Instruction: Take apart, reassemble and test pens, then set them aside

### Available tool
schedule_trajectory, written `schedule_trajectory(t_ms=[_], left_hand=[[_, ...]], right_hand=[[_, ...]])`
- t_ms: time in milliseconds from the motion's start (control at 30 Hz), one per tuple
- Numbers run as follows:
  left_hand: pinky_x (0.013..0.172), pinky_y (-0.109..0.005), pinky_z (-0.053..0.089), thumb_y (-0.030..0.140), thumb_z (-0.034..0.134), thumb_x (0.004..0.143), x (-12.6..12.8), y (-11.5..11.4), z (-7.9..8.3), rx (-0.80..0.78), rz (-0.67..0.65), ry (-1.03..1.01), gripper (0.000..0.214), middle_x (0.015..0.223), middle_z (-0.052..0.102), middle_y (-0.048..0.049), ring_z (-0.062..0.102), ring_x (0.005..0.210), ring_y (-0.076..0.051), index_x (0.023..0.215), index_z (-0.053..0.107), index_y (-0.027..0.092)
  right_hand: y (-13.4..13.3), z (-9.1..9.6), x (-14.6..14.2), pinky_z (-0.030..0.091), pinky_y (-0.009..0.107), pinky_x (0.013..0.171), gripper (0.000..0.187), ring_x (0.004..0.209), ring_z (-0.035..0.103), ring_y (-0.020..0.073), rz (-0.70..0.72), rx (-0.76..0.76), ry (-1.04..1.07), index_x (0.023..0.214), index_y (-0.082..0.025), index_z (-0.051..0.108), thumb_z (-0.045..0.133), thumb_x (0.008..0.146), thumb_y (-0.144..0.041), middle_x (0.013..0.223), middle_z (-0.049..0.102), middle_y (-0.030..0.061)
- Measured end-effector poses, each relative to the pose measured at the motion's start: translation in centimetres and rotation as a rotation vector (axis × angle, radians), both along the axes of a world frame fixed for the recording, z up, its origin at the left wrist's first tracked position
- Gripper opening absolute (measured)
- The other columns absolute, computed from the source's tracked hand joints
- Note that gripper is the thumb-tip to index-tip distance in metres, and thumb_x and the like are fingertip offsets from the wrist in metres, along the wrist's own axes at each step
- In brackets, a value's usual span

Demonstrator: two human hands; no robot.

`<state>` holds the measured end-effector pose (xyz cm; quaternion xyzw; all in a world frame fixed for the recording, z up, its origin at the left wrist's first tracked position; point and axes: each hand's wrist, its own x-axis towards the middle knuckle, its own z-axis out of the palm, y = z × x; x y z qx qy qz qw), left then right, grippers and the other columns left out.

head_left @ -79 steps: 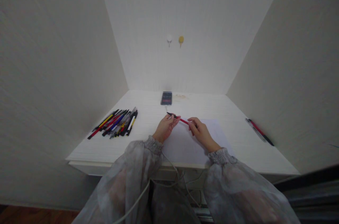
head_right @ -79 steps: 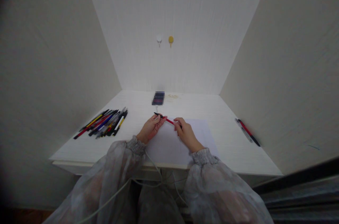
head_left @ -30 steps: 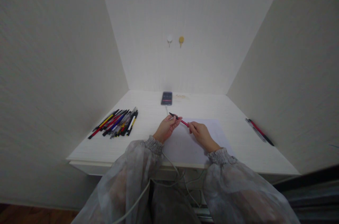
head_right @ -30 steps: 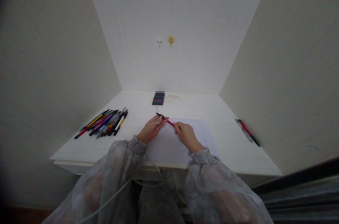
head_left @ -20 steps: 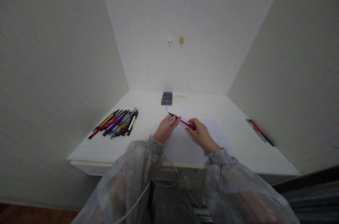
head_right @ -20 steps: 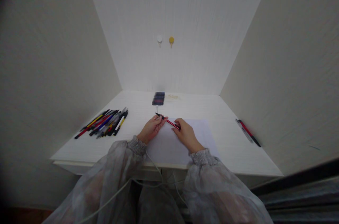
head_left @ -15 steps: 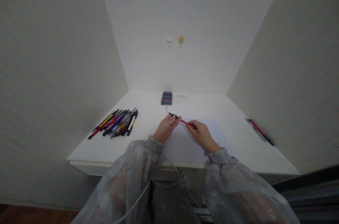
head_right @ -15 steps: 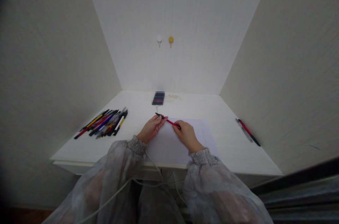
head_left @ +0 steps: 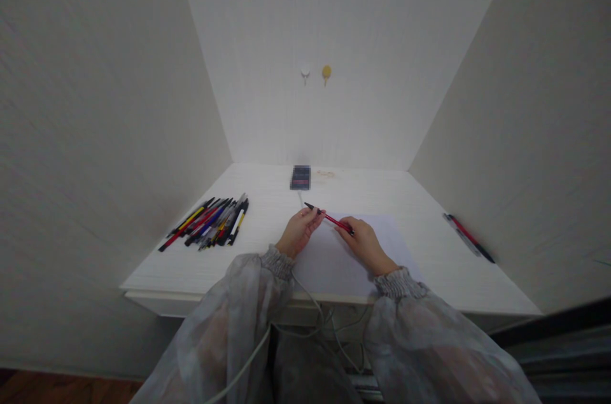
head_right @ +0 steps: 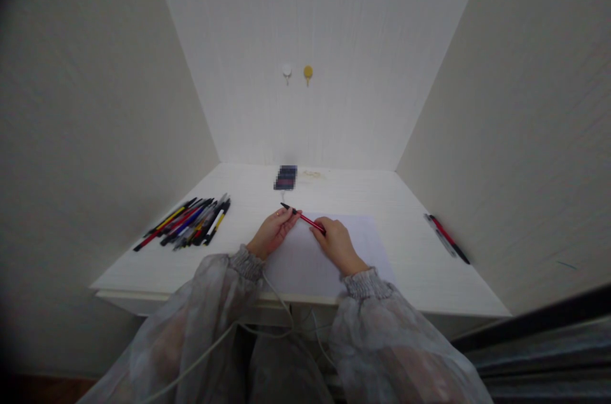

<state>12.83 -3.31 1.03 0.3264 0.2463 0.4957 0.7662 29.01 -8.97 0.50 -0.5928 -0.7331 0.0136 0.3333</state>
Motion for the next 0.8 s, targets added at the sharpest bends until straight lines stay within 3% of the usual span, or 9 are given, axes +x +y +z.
schedule_trajectory(t_ms=[200, 433, 600, 700, 800], left_hand=[[0.059, -0.015, 0.042, 0.018, 0.059, 0.071, -0.21, -0.08, 0.49, -0.040, 0.062, 0.099, 0.011, 0.067, 0.058, 0.0001, 0.051, 0.053, -0.004, 0.063, 0.053, 0.013], [0.068, -0.016, 0.043, 0.013, 0.059, 0.070, -0.22, -0.18, 0.34, 0.009, 0.008, 0.102, 0.007, 0.075, 0.060, -0.0016, 0.054, 0.064, -0.005, 0.064, 0.056, 0.012], [0.072, -0.017, 0.043, 0.013, 0.059, 0.070, -0.33, -0.12, 0.22, 0.001, 0.015, 0.076, 0.008, 0.075, 0.060, -0.0016, 0.055, 0.067, -0.006, 0.062, 0.056, 0.012], [0.073, -0.017, 0.043, 0.013, 0.060, 0.069, -0.34, -0.14, 0.33, 0.001, 0.040, 0.044, 0.007, 0.075, 0.060, -0.0016, 0.055, 0.068, -0.006, 0.063, 0.056, 0.012], [0.074, -0.017, 0.043, 0.013, 0.062, 0.068, -0.31, -0.18, 0.44, 0.001, 0.044, 0.021, 0.008, 0.075, 0.060, -0.0015, 0.055, 0.070, -0.007, 0.062, 0.056, 0.012]], right_hand=[[-0.18, 0.09, 0.04, 0.039, 0.028, 0.066, 0.024, 0.070, 0.053, 0.0177, 0.034, 0.037, -0.014, 0.088, -0.018, 0.061, 0.044, 0.080, -0.034, 0.078, 0.064, 0.0066], [-0.46, 0.69, -0.13, 0.035, 0.023, 0.054, 0.038, 0.053, 0.052, 0.0133, 0.065, -0.058, 0.062, 0.064, -0.018, 0.059, 0.031, 0.086, -0.031, 0.056, 0.059, 0.0017], [-0.44, 0.76, -0.33, 0.037, 0.023, 0.052, 0.035, 0.053, 0.053, 0.0133, 0.082, -0.089, 0.167, 0.072, -0.019, 0.061, 0.033, 0.085, -0.035, 0.057, 0.059, 0.0009], [-0.24, 0.53, -0.25, 0.041, 0.025, 0.061, 0.026, 0.067, 0.057, 0.0154, 0.084, -0.010, 0.230, 0.089, -0.018, 0.059, 0.046, 0.079, -0.038, 0.076, 0.063, 0.0040], [-0.06, 0.27, -0.09, 0.042, 0.028, 0.067, 0.023, 0.073, 0.055, 0.0171, 0.070, 0.065, 0.182, 0.089, -0.017, 0.059, 0.051, 0.076, -0.035, 0.082, 0.063, 0.0063]])
